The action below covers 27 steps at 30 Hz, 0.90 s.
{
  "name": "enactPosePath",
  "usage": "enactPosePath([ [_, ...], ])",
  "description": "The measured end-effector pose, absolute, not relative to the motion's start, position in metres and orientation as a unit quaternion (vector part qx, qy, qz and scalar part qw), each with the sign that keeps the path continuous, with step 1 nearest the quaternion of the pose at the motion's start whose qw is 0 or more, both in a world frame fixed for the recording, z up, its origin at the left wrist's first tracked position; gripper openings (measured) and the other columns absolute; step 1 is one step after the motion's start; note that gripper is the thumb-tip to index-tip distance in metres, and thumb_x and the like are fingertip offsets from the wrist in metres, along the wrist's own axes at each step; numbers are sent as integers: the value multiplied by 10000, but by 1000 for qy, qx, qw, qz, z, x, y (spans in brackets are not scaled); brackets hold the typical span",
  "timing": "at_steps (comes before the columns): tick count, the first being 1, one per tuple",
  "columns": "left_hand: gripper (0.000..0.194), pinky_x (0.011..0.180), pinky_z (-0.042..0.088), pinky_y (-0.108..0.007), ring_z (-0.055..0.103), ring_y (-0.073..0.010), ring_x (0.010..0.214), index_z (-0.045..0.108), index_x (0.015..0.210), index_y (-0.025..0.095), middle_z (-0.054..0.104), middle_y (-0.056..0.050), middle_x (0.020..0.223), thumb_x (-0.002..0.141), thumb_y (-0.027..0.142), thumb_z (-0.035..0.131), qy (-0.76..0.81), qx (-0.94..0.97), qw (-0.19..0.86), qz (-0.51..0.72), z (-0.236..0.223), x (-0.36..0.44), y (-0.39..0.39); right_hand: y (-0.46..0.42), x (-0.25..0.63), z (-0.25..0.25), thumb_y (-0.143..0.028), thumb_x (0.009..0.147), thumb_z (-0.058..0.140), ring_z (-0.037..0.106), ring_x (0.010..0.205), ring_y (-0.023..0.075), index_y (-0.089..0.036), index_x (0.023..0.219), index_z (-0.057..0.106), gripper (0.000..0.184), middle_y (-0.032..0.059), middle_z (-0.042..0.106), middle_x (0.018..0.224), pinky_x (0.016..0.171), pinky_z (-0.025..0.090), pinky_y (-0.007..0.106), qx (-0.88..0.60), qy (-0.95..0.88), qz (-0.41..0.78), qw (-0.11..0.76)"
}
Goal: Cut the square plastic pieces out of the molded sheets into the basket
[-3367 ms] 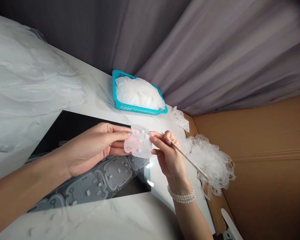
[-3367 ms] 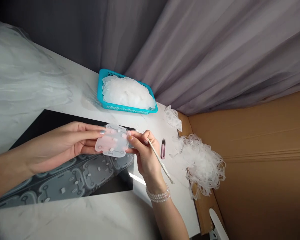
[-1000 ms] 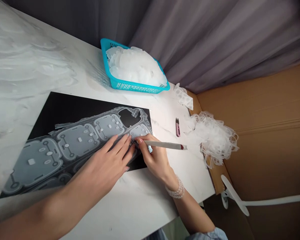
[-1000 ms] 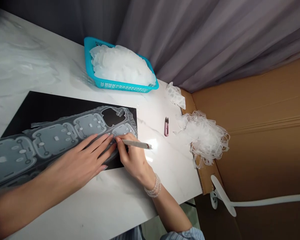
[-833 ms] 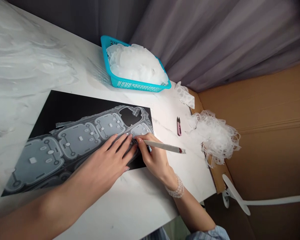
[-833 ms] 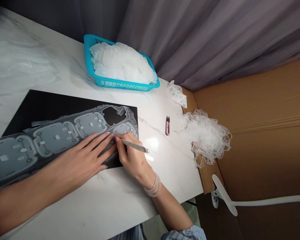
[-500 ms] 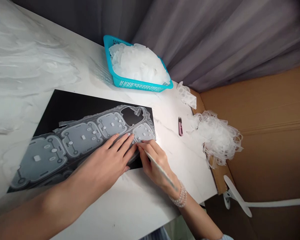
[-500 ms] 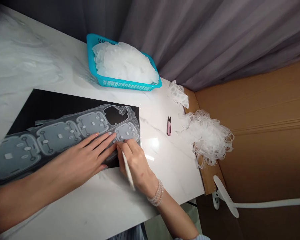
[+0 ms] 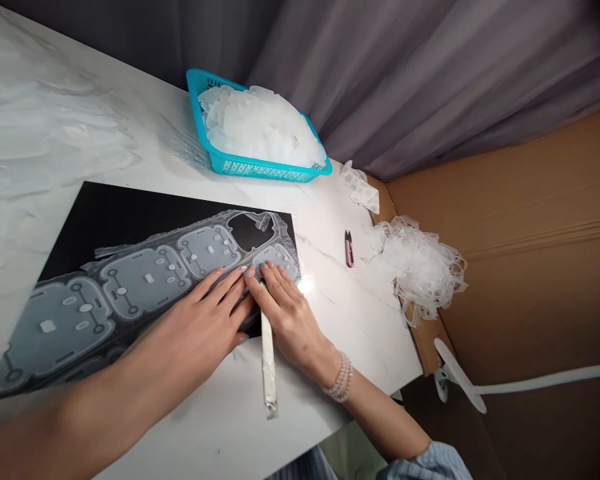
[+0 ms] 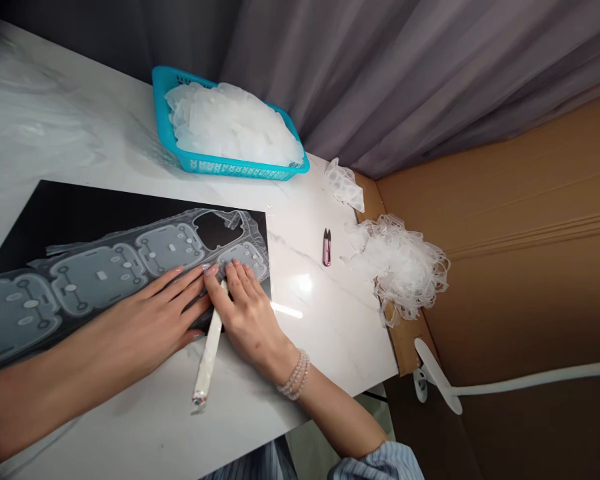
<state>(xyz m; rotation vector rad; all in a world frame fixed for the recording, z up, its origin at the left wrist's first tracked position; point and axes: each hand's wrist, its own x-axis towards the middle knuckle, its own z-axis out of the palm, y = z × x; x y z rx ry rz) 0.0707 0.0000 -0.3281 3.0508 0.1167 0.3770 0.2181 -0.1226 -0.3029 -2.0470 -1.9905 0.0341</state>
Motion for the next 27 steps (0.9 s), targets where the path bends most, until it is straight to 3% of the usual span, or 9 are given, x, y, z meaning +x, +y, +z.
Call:
enactPosePath([
  [5,600,1158,321,-517,463,-378,1381,614,1344,75,545,-225,1444,846,403,678,41,990,46,125,-330,70,-1,-119,219,-297,-95,1018,349,510,1362,308,-92,1392,535,417,230,591,1373,1159,421,520,-709,-671,73,207],
  [10,638,1160,319,-522,438,-376,1401,575,1394,126,456,-198,1525,832,402,698,48,991,65,103,-330,71,-1,-131,272,-282,-251,1006,500,717,1019,190,-248,1185,673,248,62,725,1149,949,593,376,-748,-425,117,496],
  [13,650,1140,343,-520,455,-380,1387,572,1397,125,458,-196,1524,817,381,717,47,990,78,111,-333,70,-1,-147,322,-268,-344,938,628,737,803,137,-226,1098,681,206,33,755,940,759,631,279,-736,-213,155,624],
  [15,639,1111,374,-519,478,-385,1365,592,1377,120,483,-195,1506,803,362,729,44,987,83,127,-335,70,-1,-158,345,-262,-345,885,692,740,780,135,-216,1077,669,233,15,755,834,697,628,241,-707,-140,208,661],
  [19,445,1031,425,-557,542,-404,1294,673,1275,104,580,-221,1414,895,324,597,49,983,118,130,-319,75,2,-162,347,-257,-313,839,733,752,881,170,-226,1046,663,235,6,760,814,766,642,291,-652,-111,276,698],
  [21,383,1032,413,-584,550,-405,1281,743,1139,134,667,-204,1303,959,329,466,70,967,223,98,-299,83,6,-157,332,-255,-313,857,717,748,945,185,-238,1050,661,215,9,769,848,821,638,324,-636,-131,285,705],
  [23,420,1044,419,-563,580,-379,1244,771,1000,180,731,-155,1177,976,390,409,126,905,400,65,-278,96,11,-152,312,-250,-338,898,677,740,1000,200,-254,1069,659,192,17,777,903,886,624,373,-632,-169,275,705],
  [27,629,890,559,-447,714,-296,981,730,1060,157,769,-127,1033,942,633,337,248,672,698,11,-251,127,20,-153,270,-229,-449,945,606,732,1031,257,-280,1026,691,206,47,769,1035,937,598,489,-637,-322,284,641],
])
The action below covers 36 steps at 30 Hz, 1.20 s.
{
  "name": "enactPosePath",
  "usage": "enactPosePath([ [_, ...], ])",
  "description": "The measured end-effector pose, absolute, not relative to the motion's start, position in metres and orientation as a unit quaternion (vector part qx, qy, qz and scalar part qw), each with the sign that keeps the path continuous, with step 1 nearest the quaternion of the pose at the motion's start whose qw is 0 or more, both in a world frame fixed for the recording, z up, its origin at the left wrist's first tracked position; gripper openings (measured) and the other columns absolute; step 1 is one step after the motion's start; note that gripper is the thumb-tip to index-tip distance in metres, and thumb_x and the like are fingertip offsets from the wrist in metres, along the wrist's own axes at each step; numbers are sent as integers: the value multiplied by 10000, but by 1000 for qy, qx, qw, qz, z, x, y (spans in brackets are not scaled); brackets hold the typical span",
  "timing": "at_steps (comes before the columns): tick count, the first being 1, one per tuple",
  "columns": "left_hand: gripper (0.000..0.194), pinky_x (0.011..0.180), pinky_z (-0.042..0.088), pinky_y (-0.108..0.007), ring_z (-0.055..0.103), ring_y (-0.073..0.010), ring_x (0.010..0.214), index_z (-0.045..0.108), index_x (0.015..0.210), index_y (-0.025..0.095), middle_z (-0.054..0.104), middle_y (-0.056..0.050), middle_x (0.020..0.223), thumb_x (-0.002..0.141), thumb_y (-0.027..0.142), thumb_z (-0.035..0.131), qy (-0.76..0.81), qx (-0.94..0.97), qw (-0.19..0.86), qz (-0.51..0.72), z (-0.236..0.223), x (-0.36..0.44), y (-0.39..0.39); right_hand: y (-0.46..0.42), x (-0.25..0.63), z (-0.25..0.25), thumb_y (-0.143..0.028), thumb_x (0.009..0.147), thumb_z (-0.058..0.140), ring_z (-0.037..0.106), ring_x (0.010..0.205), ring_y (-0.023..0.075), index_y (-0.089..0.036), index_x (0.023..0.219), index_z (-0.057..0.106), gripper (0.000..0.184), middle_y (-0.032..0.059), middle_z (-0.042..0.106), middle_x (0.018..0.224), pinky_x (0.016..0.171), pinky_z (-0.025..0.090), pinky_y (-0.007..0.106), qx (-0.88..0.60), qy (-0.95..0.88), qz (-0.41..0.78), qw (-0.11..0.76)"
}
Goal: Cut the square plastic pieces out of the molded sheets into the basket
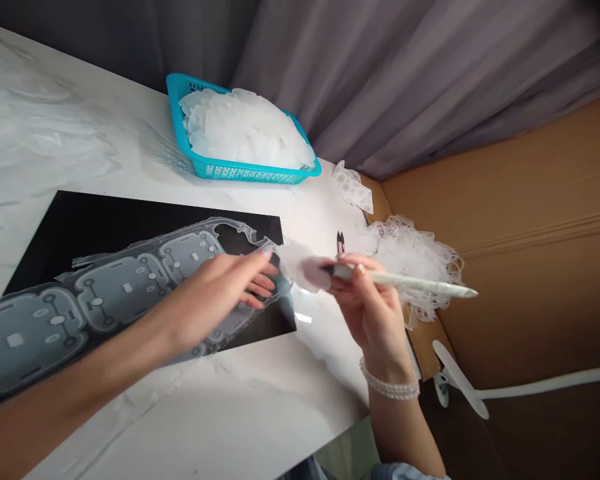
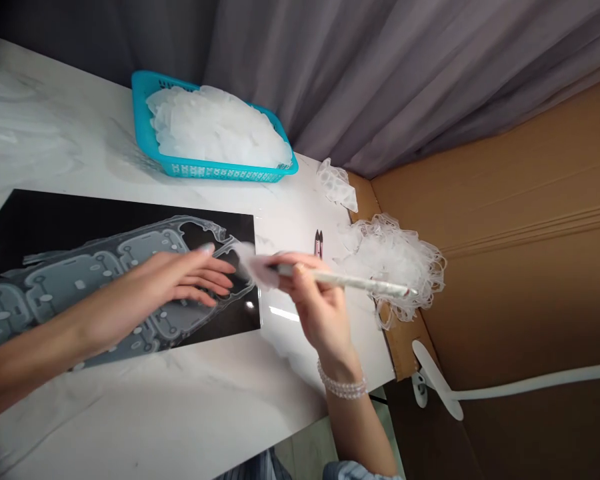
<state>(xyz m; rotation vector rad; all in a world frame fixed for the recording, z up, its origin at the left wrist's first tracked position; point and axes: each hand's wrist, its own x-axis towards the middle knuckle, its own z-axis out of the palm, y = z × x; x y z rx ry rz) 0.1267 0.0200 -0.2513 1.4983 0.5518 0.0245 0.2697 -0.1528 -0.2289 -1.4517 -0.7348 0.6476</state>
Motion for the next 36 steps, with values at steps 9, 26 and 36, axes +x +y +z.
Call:
enactPosePath([
  [9,328,937,527,-322,703,-233,1034,752,1010,178,782,-67,984,771,402,757,280,516,808,-51,-262,129,26,-126,271,-240,-449,967,562,731,929,209,-230,747,458,327,18,737,826,925,536,419,-713,-292,282,572],
  [26,337,941,503,-342,712,-211,964,740,1050,159,791,-43,950,812,398,717,315,578,752,-19,-259,128,27,-105,252,-257,-274,784,771,727,836,206,-236,585,331,485,21,745,773,794,573,359,-629,-254,357,643],
  [36,243,905,582,-315,742,-183,933,761,949,146,794,-17,919,793,331,787,382,583,685,213,-240,119,60,-118,292,-284,-318,808,766,719,852,198,-229,653,346,456,46,748,822,786,551,340,-687,-270,312,598],
])
